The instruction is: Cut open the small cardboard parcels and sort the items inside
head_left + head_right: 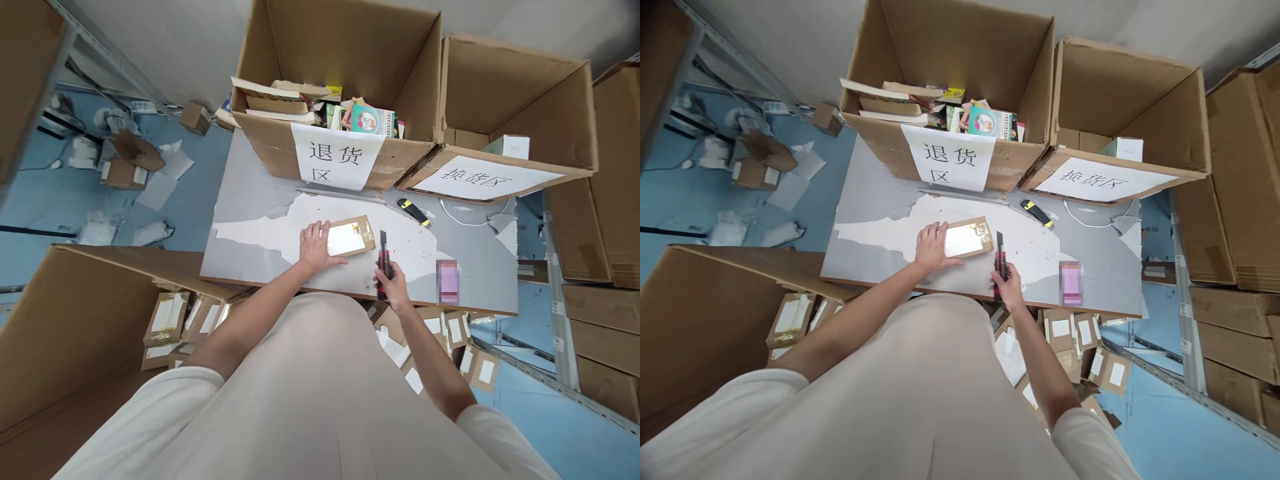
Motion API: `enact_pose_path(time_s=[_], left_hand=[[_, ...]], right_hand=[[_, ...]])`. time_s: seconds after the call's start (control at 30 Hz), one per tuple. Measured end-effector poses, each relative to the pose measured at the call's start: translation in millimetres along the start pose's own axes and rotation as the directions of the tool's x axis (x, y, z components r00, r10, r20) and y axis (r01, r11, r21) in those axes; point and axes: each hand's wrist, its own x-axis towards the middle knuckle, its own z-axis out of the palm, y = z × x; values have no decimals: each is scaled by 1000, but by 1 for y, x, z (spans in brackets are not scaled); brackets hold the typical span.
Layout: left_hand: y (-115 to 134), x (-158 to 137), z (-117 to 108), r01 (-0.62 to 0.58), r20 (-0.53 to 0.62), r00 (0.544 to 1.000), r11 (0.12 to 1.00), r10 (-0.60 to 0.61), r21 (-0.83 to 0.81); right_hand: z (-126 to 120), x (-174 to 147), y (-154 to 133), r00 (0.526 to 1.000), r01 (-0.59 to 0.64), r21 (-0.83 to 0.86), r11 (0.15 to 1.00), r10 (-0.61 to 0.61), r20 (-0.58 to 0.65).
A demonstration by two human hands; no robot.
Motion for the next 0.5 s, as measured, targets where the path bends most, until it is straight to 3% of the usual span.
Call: enact_pose_path(time_s=[0.1, 0.2, 0.3, 0.37, 0.5], left_hand=[[-2, -14, 1, 103, 16, 995, 994, -102, -43], [-16, -36, 7, 73, 69, 996, 971, -58, -226], [-29, -58, 18, 47, 81, 997, 915, -16, -402], [-32, -66, 24, 61, 72, 997, 899, -33, -434], [-31, -50, 20, 43, 28, 999, 904, -35, -425]], right_hand=[[46, 24, -8, 999, 5, 195, 981, -16, 52], [65, 43, -19, 999, 37, 237, 971, -45, 28], [64, 54, -25, 997, 45, 217, 975, -57, 49], [59, 54, -25, 996, 47, 198, 979, -61, 64], [49, 31, -13, 998, 46, 201, 979, -52, 25]])
